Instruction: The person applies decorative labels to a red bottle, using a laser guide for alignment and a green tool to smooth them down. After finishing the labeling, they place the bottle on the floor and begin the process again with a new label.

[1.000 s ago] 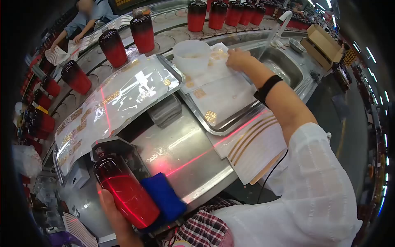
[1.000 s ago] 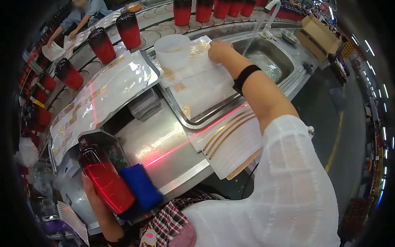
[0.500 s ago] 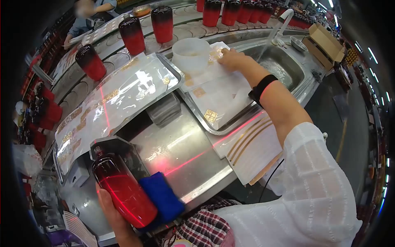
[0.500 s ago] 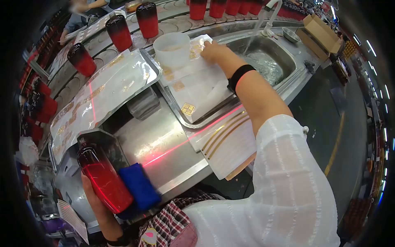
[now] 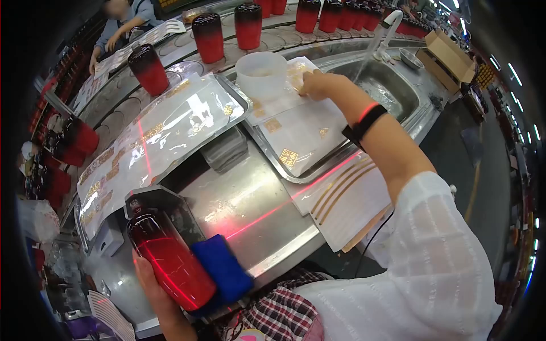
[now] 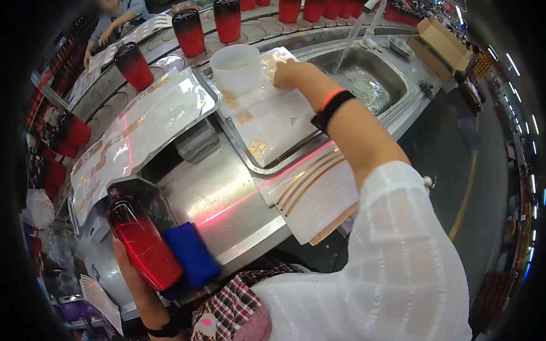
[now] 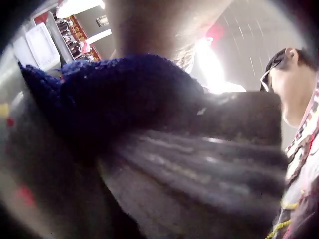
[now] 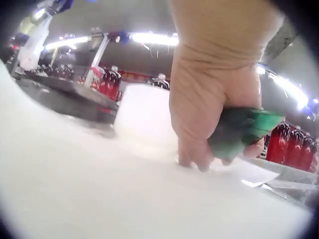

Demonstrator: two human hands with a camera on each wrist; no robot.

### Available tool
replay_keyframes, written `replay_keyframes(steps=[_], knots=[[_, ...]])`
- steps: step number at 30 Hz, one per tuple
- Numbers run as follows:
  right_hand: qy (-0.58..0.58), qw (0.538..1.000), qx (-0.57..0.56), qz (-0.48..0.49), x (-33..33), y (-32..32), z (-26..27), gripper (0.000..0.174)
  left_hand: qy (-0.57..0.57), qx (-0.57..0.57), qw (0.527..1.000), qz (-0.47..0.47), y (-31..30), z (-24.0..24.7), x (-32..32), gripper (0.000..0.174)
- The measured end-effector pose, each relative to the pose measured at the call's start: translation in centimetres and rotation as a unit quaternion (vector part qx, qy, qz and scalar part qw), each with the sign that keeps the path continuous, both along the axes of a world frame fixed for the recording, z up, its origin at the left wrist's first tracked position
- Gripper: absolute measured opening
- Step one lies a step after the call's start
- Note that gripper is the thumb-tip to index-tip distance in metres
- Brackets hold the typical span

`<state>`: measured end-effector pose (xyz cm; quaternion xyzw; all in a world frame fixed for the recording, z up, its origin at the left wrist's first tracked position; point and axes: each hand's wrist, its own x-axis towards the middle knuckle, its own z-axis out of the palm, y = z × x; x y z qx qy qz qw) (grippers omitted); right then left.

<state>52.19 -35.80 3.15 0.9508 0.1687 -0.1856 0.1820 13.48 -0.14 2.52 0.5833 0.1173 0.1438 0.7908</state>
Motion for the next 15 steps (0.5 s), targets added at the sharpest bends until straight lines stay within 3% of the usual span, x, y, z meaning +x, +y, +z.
replay_keyframes(steps=[1,4,7,8,11,14,15], knots=[[0.042,0.996,-0.067,0.048,-1.7,-0.1,2.0,0.050,0.001,-0.007,1.000,-0.002,-0.1,0.1,0.0,0.061],[0.161,0.985,-0.023,0.064,-2.1,-3.2,2.8,0.038,0.010,-0.022,1.000,-0.006,-0.4,0.2,0.1,0.061],[-0.023,0.980,0.191,-0.057,-2.3,-6.3,-0.9,0.046,0.014,-0.020,1.000,-0.013,-0.1,0.0,0.1,0.062],[-0.018,0.982,0.168,-0.081,-3.9,-5.4,0.1,0.049,0.010,-0.010,1.000,-0.022,-0.2,0.1,0.1,0.062],[-0.052,0.998,0.012,-0.023,-5.5,-4.0,2.5,0.045,0.006,-0.001,1.000,-0.026,0.5,-0.1,0.0,0.064],[-0.152,0.978,0.121,-0.076,-2.7,-7.0,-0.1,0.030,0.012,0.000,1.000,-0.014,0.0,0.1,0.0,0.064],[-0.169,0.976,0.101,-0.091,-2.5,-7.2,-0.6,0.029,0.014,0.001,1.000,-0.009,-0.3,0.2,0.0,0.064]])
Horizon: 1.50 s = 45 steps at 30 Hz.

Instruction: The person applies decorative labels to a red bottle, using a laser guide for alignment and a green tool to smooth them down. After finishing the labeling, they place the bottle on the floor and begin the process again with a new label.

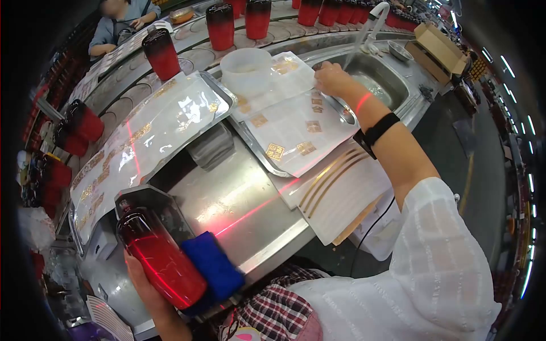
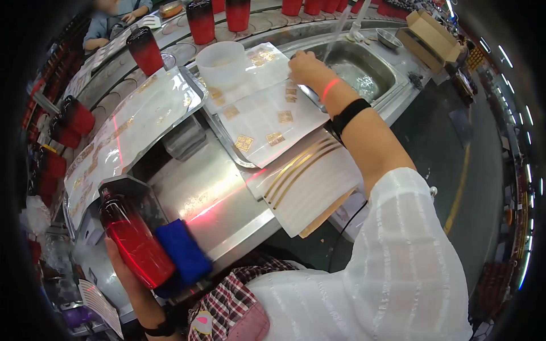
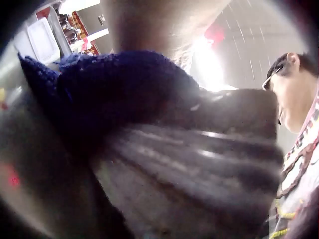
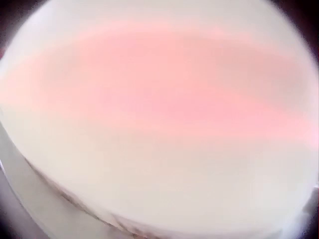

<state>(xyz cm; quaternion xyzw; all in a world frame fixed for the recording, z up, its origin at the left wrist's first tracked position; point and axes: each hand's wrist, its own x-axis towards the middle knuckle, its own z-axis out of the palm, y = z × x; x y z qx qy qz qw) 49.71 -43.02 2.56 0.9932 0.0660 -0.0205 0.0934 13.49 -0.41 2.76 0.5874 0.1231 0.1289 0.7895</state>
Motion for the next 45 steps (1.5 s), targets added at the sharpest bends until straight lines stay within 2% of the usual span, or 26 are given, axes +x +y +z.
replay_keyframes(steps=[2,5,8,11,14,15,18,19,20,22,24,25,27,30,36,38,40,43,45], knots=[[-0.025,0.998,-0.034,-0.040,0.4,-0.4,-1.1,0.035,0.002,-0.006,1.000,-0.027,0.5,-0.2,-0.1,0.063],[0.078,0.997,0.017,-0.025,1.6,-2.2,-1.5,0.047,-0.003,-0.013,1.000,-0.026,0.3,0.0,0.0,0.062],[-0.020,0.998,0.035,0.045,1.9,-3.8,-2.4,0.037,-0.007,-0.022,0.999,-0.028,0.3,0.0,0.0,0.062],[-0.213,0.968,-0.002,0.136,2.2,-5.2,-3.9,0.027,-0.012,-0.021,0.999,-0.040,0.5,-0.2,0.1,0.061],[-0.125,0.974,0.094,0.163,-2.2,0.1,2.2,0.025,-0.008,-0.011,0.999,-0.034,0.6,0.0,0.0,0.060],[-0.084,0.962,0.146,0.216,-2.3,1.4,3.6,0.026,-0.002,-0.008,1.000,-0.029,0.5,0.1,-0.1,0.060],[0.027,0.928,0.337,0.159,-5.0,6.8,7.0,0.024,0.012,-0.021,1.000,-0.019,0.5,0.1,-0.1,0.060],[0.039,0.920,0.349,0.176,-4.0,7.6,5.9,0.024,0.009,-0.022,0.999,-0.024,1.2,-0.6,-0.2,0.059],[0.038,0.939,0.259,0.221,-2.6,8.0,4.2,0.023,0.006,-0.046,0.999,-0.023,1.4,-0.7,-0.2,0.056],[0.022,0.944,0.078,0.320,0.9,8.4,0.1,0.022,-0.003,-0.086,0.996,-0.004,1.2,-0.3,-0.3,0.052],[0.091,0.963,-0.062,0.246,1.9,8.8,-3.1,0.020,-0.014,-0.153,0.988,-0.024,1.7,0.4,-0.3,0.049],[0.050,0.976,-0.060,0.203,0.6,9.0,-3.3,0.017,-0.018,-0.138,0.990,-0.030,1.9,0.6,-0.4,0.049],[-0.005,0.971,0.035,0.238,-1.8,8.8,-1.8,0.017,-0.025,-0.114,0.992,-0.054,2.0,0.7,-0.3,0.048],[-0.082,0.921,0.188,0.331,-6.1,11.1,2.2,0.013,-0.034,-0.158,0.985,-0.056,2.3,0.3,-0.3,0.050],[0.033,0.816,0.378,0.436,-18.8,20.6,12.4,0.012,-0.063,-0.165,0.978,-0.110,2.9,0.0,-0.1,0.053],[0.054,0.755,0.444,0.480,-21.4,23.5,12.9,0.010,-0.075,-0.160,0.979,-0.101,3.0,-0.2,-0.2,0.056],[0.078,0.736,0.448,0.502,-23.1,26.1,12.5,0.010,-0.094,-0.158,0.980,-0.071,2.8,-0.6,-0.3,0.060],[0.118,0.739,0.472,0.466,-23.3,29.2,9.3,0.012,-0.089,-0.135,0.987,-0.018,1.9,0.6,-1.3,0.068],[0.114,0.735,0.487,0.459,-23.0,30.2,7.6,0.015,-0.085,-0.081,0.993,-0.025,2.1,-0.1,-1.5,0.072]])
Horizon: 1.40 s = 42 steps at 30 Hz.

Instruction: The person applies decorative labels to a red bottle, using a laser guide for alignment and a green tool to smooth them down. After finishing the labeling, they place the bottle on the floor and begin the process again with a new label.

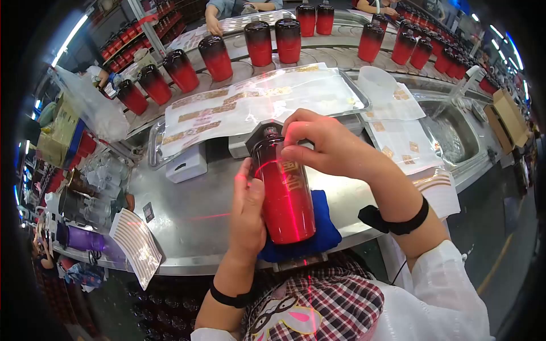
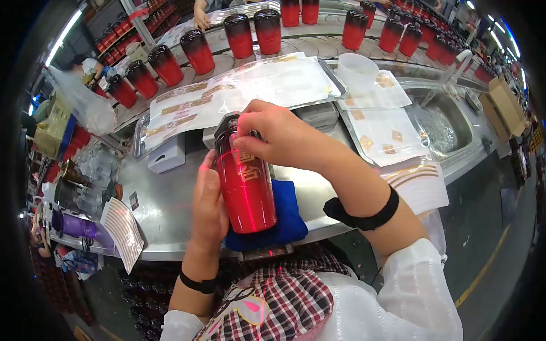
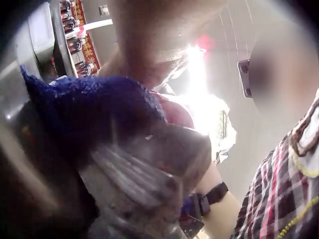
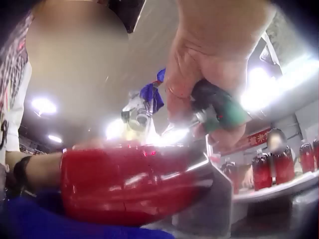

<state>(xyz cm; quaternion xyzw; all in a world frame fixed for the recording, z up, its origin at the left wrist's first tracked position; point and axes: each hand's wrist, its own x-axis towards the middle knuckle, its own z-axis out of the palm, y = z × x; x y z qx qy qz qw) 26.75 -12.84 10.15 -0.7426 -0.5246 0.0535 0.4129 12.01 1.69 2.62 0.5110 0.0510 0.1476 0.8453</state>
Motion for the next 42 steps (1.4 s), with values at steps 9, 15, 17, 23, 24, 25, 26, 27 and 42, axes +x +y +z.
replay_keyframes(steps=[9,15,17,23,24,25,26,27,42], knots=[[0.005,0.997,0.065,-0.031,-0.3,1.4,-2.0,0.018,0.036,0.337,0.937,0.082,-0.4,-0.1,1.0,0.089],[-0.018,0.997,0.061,-0.040,-0.5,1.3,-2.1,0.020,0.032,0.160,0.986,0.017,-0.2,0.5,0.5,0.084],[-0.031,0.996,0.066,-0.045,-0.5,1.6,-2.4,0.020,0.022,0.154,0.988,0.008,0.0,0.3,0.5,0.083],[-0.021,0.995,0.076,-0.057,-0.7,1.9,-2.5,0.020,0.012,0.111,0.994,-0.008,0.2,0.1,0.5,0.083],[-0.018,0.995,0.073,-0.060,-0.7,1.9,-2.4,0.021,0.006,0.079,0.997,-0.009,0.1,0.2,0.5,0.082],[-0.016,0.995,0.070,-0.062,-0.8,1.9,-2.3,0.021,0.001,0.047,0.999,-0.009,0.0,0.4,0.5,0.082],[-0.013,0.996,0.068,-0.064,-0.8,2.0,-2.3,0.021,-0.005,0.016,1.000,-0.009,-0.1,0.5,0.5,0.082],[-0.011,0.996,0.064,-0.065,-0.8,1.9,-2.2,0.021,-0.007,0.022,1.000,-0.011,0.0,0.5,0.5,0.082],[-0.016,0.995,0.066,-0.069,-0.7,2.1,-2.5,0.021,0.011,0.122,0.992,-0.007,0.1,0.2,0.6,0.081]])
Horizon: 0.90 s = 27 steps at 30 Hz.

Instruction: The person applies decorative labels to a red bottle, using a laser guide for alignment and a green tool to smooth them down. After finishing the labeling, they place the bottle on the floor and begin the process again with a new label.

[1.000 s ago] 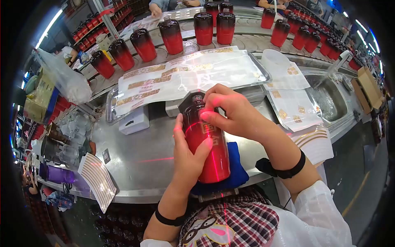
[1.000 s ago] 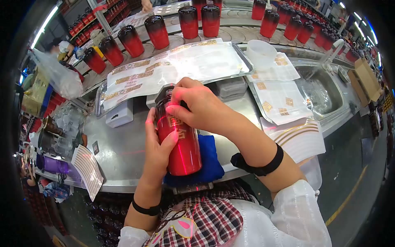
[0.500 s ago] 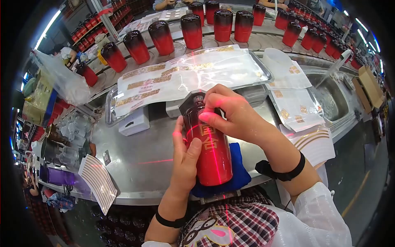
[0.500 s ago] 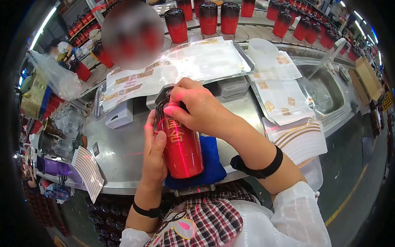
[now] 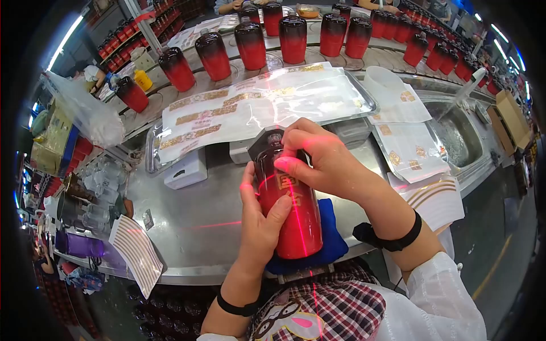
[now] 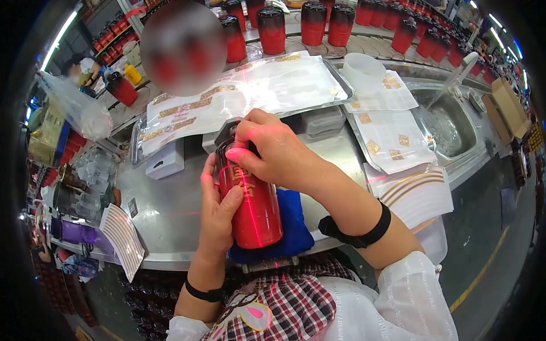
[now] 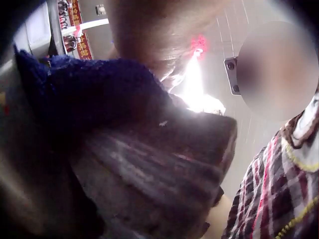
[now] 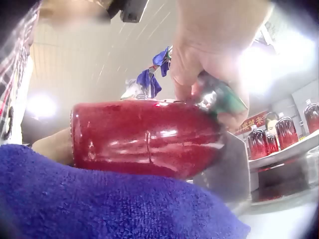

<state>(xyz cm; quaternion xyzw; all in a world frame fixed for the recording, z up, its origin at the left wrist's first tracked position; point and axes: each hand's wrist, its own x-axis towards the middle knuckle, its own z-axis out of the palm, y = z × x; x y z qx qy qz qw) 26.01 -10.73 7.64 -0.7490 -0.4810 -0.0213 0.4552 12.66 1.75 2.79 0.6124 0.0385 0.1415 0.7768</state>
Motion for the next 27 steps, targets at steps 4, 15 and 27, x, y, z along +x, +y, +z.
replay_keyframes(steps=[4,15,27], knots=[[0.003,1.000,-0.013,-0.012,0.0,0.0,0.1,0.019,0.001,0.005,1.000,0.008,-0.1,-0.1,0.0,0.081],[-0.152,0.987,-0.026,-0.045,-2.9,-2.9,0.6,0.043,-0.009,0.029,0.999,0.023,-0.2,-0.4,0.1,0.081],[-0.132,0.988,-0.057,-0.053,-4.1,-2.9,-0.4,0.049,-0.016,0.027,0.999,0.023,-0.1,-0.4,0.1,0.079]])
